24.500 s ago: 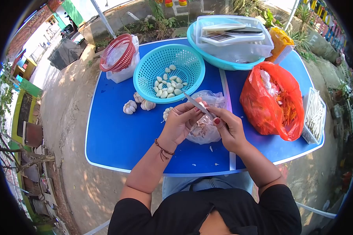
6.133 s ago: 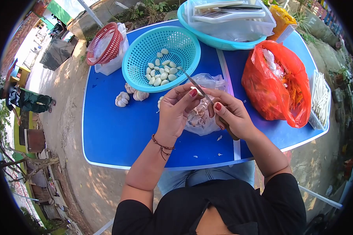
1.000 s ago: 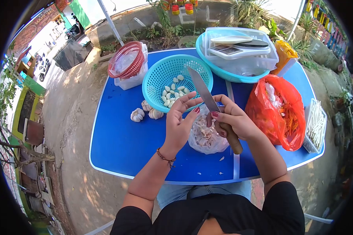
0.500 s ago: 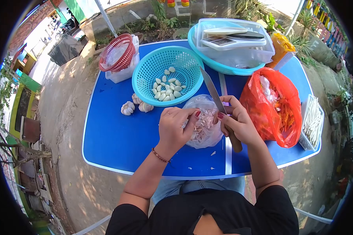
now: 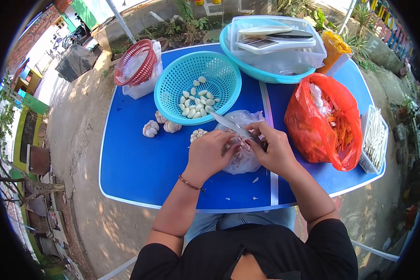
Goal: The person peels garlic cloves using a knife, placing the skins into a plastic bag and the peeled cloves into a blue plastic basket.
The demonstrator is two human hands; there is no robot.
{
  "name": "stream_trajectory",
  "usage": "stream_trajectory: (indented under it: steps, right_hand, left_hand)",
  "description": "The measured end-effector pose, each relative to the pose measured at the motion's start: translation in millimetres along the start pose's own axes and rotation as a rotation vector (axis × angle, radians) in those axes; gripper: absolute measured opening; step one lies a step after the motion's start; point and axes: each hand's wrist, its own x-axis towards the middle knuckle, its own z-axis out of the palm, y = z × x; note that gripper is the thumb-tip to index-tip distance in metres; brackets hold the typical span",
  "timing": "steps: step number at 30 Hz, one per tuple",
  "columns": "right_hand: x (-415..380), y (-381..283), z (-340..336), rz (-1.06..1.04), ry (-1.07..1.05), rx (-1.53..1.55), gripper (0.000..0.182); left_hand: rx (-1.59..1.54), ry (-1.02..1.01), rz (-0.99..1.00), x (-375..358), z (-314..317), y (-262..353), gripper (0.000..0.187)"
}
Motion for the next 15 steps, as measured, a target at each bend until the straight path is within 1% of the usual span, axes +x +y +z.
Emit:
stream_trajectory:
  steps: [3,6,9,12,15]
  right_hand:
    - [-2,3,5,0.001,-0.035,-0.008,0.034]
    - [-1,6,8,-0.002,-0.04,-0.003,0.034]
    - [-1,3,7,0.008,-0.046,0.018,0.033]
    - [-1,0,9,-0.157,0.03,-0.012,0.034]
    - [-1,-5,2,-0.025,-0.06,0.008,0.034]
  left_hand:
    - [-0.016,-0.152,-0.072,0,-9,1,0.024]
    - [-0.058,-0.215,-0.094,0,-13,-1,0.028]
    - [-0.054,-0.092,0.015,0,-12,-2,0.03]
    - [-0.23,0.003,0.108,-2,-8,-1,0.03]
    - [-0.299,0.152,0.125,-5,3,2,0.028]
